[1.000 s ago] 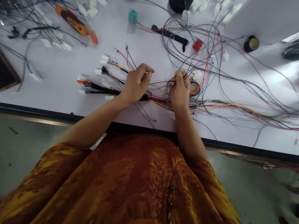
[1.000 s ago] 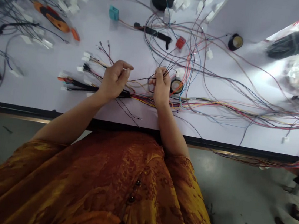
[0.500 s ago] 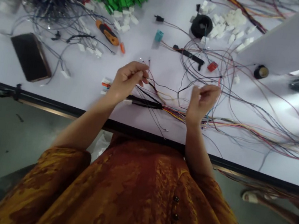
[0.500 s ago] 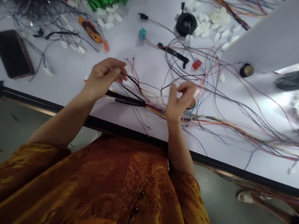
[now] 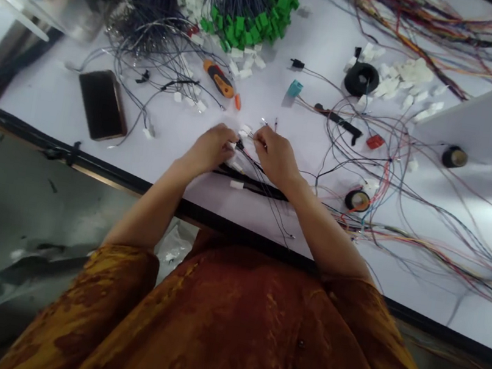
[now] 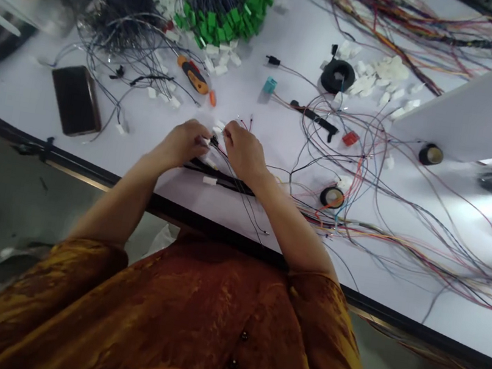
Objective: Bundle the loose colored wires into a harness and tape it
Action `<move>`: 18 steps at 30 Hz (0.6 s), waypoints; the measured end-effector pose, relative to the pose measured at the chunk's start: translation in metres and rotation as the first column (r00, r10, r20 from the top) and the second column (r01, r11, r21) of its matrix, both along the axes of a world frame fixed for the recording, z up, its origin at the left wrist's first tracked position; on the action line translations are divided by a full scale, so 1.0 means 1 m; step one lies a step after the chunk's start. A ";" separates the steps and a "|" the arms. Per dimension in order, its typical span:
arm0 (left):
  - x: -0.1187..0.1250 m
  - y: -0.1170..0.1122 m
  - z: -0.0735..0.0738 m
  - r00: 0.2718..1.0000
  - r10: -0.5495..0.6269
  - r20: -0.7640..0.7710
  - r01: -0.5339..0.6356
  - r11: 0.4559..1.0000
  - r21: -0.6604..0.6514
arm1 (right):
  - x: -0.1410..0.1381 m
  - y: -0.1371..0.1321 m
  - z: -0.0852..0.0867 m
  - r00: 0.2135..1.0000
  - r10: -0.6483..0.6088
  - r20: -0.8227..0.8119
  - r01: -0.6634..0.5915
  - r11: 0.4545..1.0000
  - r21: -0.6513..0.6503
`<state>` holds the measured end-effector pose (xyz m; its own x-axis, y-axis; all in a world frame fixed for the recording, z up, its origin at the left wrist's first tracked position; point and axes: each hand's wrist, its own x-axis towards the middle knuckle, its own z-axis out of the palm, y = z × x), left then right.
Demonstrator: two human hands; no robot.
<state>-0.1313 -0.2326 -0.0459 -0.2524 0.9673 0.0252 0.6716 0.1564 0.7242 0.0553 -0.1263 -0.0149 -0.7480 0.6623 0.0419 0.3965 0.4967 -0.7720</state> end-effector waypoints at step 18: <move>0.026 -0.004 0.031 0.735 0.000 0.678 -0.039 0.998 0.043 | 0.010 -0.011 0.008 0.977 0.197 0.077 -0.196 0.980 -0.018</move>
